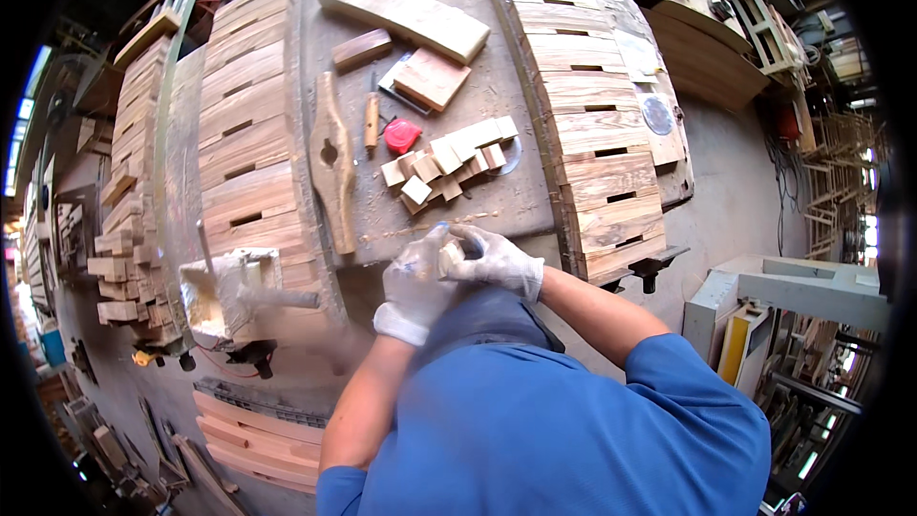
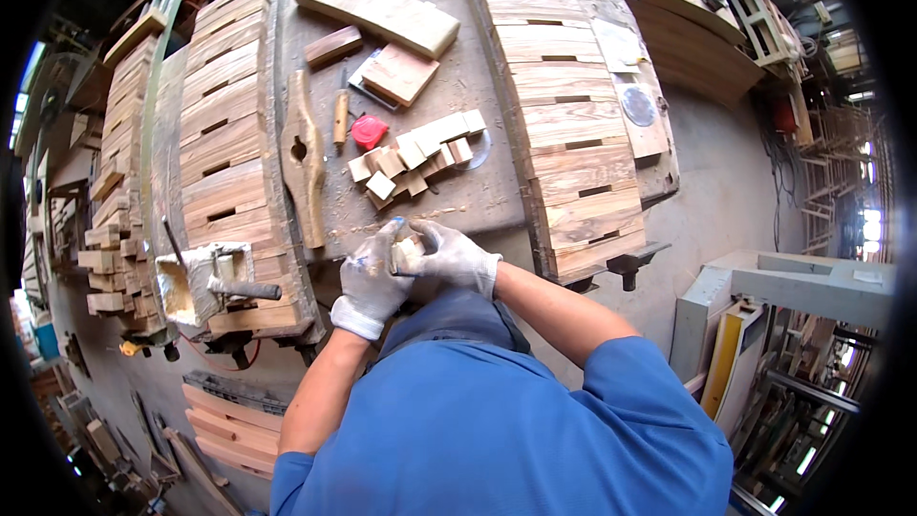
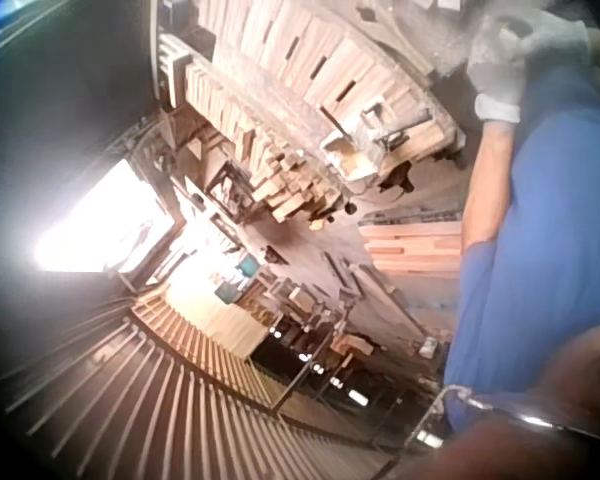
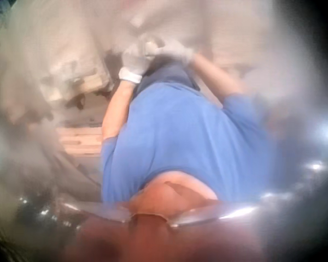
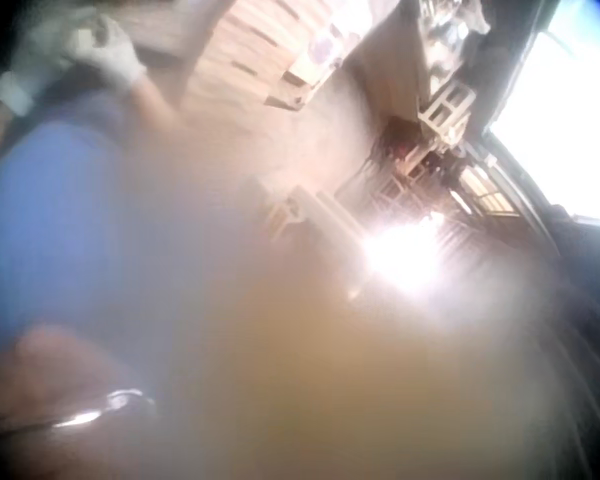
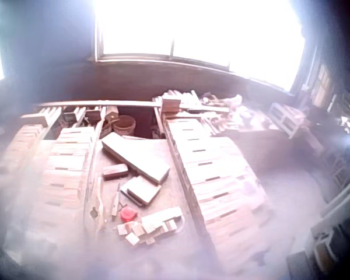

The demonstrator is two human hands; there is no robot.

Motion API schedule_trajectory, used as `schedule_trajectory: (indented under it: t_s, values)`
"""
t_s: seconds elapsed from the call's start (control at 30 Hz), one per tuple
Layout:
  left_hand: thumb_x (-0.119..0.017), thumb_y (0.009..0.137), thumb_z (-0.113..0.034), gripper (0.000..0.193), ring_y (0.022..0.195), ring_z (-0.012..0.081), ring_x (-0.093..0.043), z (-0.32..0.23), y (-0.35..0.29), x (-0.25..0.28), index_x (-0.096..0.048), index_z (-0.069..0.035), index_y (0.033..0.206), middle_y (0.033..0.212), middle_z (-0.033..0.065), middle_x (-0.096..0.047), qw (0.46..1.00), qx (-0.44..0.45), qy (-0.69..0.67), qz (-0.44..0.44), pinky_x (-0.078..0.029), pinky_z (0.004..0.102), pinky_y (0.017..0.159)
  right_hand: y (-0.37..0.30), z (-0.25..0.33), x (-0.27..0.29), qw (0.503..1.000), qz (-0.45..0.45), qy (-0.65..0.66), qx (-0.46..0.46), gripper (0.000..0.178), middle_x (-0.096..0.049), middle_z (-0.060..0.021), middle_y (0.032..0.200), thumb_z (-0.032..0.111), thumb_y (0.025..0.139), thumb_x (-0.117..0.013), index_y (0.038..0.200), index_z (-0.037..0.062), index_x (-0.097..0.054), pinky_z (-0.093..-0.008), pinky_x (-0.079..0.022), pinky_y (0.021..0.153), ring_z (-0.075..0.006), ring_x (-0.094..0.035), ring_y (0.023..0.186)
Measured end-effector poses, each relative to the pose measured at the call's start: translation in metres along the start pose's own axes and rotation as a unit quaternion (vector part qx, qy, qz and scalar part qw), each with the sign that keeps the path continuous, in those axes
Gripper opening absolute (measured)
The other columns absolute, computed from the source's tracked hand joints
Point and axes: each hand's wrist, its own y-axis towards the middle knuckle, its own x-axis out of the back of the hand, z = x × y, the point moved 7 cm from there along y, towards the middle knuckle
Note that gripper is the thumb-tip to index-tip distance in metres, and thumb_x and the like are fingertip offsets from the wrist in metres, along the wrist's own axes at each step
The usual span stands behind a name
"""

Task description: The person applies glue to small wooden blocks and stacks them on a workbench. They then use a nail gun to fasten a larger wooden plank to a curved wooden structure, aligning it with other planks.

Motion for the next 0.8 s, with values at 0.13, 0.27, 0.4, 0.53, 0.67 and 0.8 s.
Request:
schedule_trajectory:
  t_s: [0.13, 0.27, 0.4, 0.53, 0.67, 0.8]
  values:
    - [-0.082, 0.081, -0.009, 0.069, 0.099, 0.0345, -0.077, -0.006, 0.019, -0.042, -0.063, -0.009, 0.147, 0.109, 0.0139, -0.079, 0.998, -0.026, -0.02, 0.05, -0.062, 0.0467, 0.084, 0.004, -0.014, 0.033, 0.998, -0.051, 0.033, -0.014, 0.096, -0.067, -0.0179, 0.143, 0.031, 0.088, -0.093, 0.159, -0.0116, -0.046, -0.0333, -0.054, 0.109, -0.0198, -0.065, 0.127]
    - [-0.072, 0.076, -0.001, 0.071, 0.098, 0.0354, -0.075, -0.016, 0.033, -0.073, -0.062, -0.007, 0.146, 0.108, 0.0165, -0.077, 0.995, -0.047, -0.046, 0.069, -0.06, 0.0477, 0.086, 0.001, -0.028, 0.062, 0.994, -0.102, 0.036, -0.012, 0.076, -0.074, -0.0144, 0.129, 0.029, 0.091, -0.088, 0.151, -0.0059, -0.058, -0.0316, -0.058, 0.097, -0.0158, -0.069, 0.112]
    - [-0.076, 0.077, -0.003, 0.073, 0.099, 0.0363, -0.075, -0.021, 0.04, -0.092, -0.061, -0.007, 0.148, 0.108, 0.0167, -0.077, 0.994, -0.053, -0.047, 0.08, -0.06, 0.0485, 0.087, -0.009, -0.016, 0.075, 0.992, -0.122, 0.035, -0.021, 0.065, -0.075, -0.0134, 0.125, 0.027, 0.093, -0.084, 0.146, -0.0053, -0.063, -0.0314, -0.058, 0.094, -0.0147, -0.069, 0.11]
    - [-0.086, 0.077, -0.01, 0.077, 0.097, 0.0374, -0.075, -0.024, 0.045, -0.107, -0.059, -0.008, 0.15, 0.107, 0.0162, -0.076, 0.993, -0.08, -0.044, 0.07, -0.061, 0.0498, 0.084, -0.004, -0.026, 0.092, 0.991, -0.122, 0.047, -0.016, 0.061, -0.076, -0.0113, 0.123, 0.027, 0.094, -0.084, 0.143, -0.005, -0.065, -0.0315, -0.057, 0.095, -0.0147, -0.069, 0.109]
    - [-0.088, 0.08, -0.013, 0.076, 0.103, 0.0386, -0.074, -0.014, 0.051, -0.13, -0.059, -0.009, 0.15, 0.113, 0.0165, -0.077, 0.993, -0.048, -0.061, 0.093, -0.061, 0.0503, 0.088, 0.002, -0.027, 0.11, 0.988, -0.084, 0.129, -0.023, 0.061, -0.076, -0.0093, 0.122, 0.03, 0.094, -0.085, 0.142, -0.0042, -0.066, -0.0323, -0.057, 0.097, -0.0163, -0.07, 0.108]
    - [-0.087, 0.084, -0.014, 0.071, 0.108, 0.0391, -0.075, -0.015, 0.066, -0.14, -0.06, -0.009, 0.149, 0.12, 0.0179, -0.077, 0.991, -0.049, -0.088, 0.083, -0.061, 0.0494, 0.093, 0.001, -0.012, 0.131, 0.993, -0.076, 0.083, -0.032, 0.075, -0.071, -0.0139, 0.137, 0.037, 0.094, -0.086, 0.151, -0.0056, -0.06, -0.0345, -0.057, 0.104, -0.0198, -0.069, 0.121]
